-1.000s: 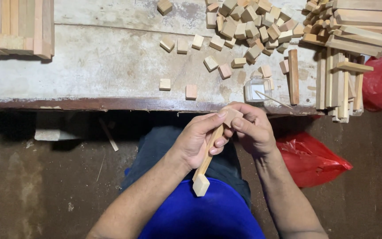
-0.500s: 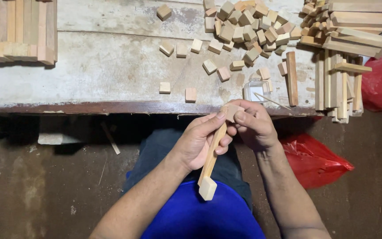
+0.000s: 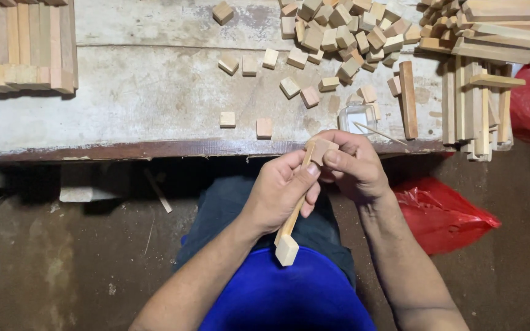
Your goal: Assembling small wooden components by applying glue to blocks and attaching them to sticks.
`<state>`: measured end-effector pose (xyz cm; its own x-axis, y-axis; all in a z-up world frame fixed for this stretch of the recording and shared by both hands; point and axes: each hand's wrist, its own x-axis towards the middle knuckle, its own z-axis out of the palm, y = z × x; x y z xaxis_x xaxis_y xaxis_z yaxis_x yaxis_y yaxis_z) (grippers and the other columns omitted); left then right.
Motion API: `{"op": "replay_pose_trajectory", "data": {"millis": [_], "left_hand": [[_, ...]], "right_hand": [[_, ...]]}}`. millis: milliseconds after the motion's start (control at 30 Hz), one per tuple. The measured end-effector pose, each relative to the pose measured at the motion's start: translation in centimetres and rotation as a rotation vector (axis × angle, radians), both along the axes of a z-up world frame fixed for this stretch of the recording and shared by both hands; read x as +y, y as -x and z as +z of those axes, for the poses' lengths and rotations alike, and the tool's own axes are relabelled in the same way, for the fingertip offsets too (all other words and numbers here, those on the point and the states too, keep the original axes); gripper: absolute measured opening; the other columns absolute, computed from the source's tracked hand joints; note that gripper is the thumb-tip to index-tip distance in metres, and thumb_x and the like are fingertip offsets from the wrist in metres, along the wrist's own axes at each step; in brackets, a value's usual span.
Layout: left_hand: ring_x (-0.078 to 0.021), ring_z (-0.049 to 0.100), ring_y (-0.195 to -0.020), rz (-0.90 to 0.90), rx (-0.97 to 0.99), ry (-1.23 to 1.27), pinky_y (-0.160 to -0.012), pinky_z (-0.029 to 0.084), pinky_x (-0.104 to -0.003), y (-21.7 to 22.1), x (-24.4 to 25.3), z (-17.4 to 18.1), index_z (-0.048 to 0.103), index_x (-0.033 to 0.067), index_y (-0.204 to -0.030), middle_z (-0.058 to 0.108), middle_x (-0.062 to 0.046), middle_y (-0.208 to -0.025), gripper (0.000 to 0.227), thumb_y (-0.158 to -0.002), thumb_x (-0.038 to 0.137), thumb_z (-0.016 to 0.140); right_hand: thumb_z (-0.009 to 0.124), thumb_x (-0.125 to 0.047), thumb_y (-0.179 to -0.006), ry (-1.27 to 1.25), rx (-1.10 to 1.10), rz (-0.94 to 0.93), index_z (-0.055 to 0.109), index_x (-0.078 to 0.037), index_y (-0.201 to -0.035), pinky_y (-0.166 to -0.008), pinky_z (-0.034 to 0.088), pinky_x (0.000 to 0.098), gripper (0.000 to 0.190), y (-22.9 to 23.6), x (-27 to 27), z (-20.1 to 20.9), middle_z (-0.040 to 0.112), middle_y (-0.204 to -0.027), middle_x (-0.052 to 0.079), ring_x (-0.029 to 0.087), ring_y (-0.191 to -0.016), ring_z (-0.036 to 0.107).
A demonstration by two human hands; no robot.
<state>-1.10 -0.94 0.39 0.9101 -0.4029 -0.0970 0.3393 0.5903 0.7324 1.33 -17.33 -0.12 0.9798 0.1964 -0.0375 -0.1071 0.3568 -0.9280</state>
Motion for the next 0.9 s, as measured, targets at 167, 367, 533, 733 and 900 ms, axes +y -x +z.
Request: {"op": "replay_pose_trajectory", "data": {"millis": [167, 367, 533, 733, 900], "left_hand": [[-0.0118, 0.052, -0.034, 0.035, -0.05, -0.136, -0.033, 0.044, -0.022, 0.2, -0.3, -0.5, 0.063, -0.0077, -0.112, 0.053, -0.011, -0.052, 0.022, -0.104, 0.012, 0.055], [-0.0105, 0.048, -0.033, 0.049, -0.06, -0.172, -0.032, 0.04, -0.02, 0.3, -0.3, 0.4, 0.064, -0.0041, -0.104, 0.051, -0.009, -0.05, 0.02, -0.105, 0.012, 0.052], [-0.0102, 0.046, -0.033, 0.063, -0.028, -0.146, -0.031, 0.038, -0.02, 0.5, -0.4, 0.8, 0.064, -0.0036, -0.102, 0.049, -0.008, -0.05, 0.019, -0.105, 0.011, 0.052], [-0.0186, 0.058, -0.05, -0.006, 0.256, 0.204, -0.04, 0.049, -0.029, -0.6, 0.6, 2.0, 0.059, -0.006, -0.107, 0.05, -0.012, -0.062, 0.018, -0.103, 0.01, 0.052], [-0.0175, 0.063, -0.057, -0.069, 0.451, 0.242, -0.04, 0.047, -0.024, -1.2, 0.7, 1.9, 0.059, -0.0021, -0.104, 0.07, -0.018, -0.086, 0.027, -0.103, 0.025, 0.062]], "right_hand": [[0.073, -0.026, -0.082, -0.013, 0.016, 0.002, 0.066, 0.012, -0.102, -0.046, 0.044, 0.0209, 0.044, 0.3, 0.3, 0.6, 0.052, -0.067, 0.006, 0.007, -0.055, 0.05], [0.074, -0.027, -0.081, 0.005, 0.021, -0.017, 0.067, 0.012, -0.102, -0.044, 0.045, 0.0218, 0.045, 0.3, 0.5, 0.8, 0.052, -0.064, 0.005, 0.007, -0.054, 0.049], [0.073, -0.026, -0.081, 0.003, 0.031, -0.024, 0.066, 0.012, -0.103, -0.044, 0.046, 0.0224, 0.045, 0.3, 0.7, 0.4, 0.051, -0.064, 0.006, 0.007, -0.052, 0.049], [0.07, -0.023, -0.086, -0.012, 0.076, -0.034, 0.067, 0.011, -0.102, -0.047, 0.044, 0.0194, 0.037, -0.4, 0.6, -0.1, 0.046, -0.064, 0.002, 0.005, -0.052, 0.044], [0.068, -0.022, -0.087, -0.04, 0.106, -0.01, 0.066, 0.011, -0.099, -0.049, 0.053, 0.0239, 0.036, -0.6, 0.9, -0.4, 0.054, -0.06, 0.008, 0.013, -0.05, 0.062]]}}
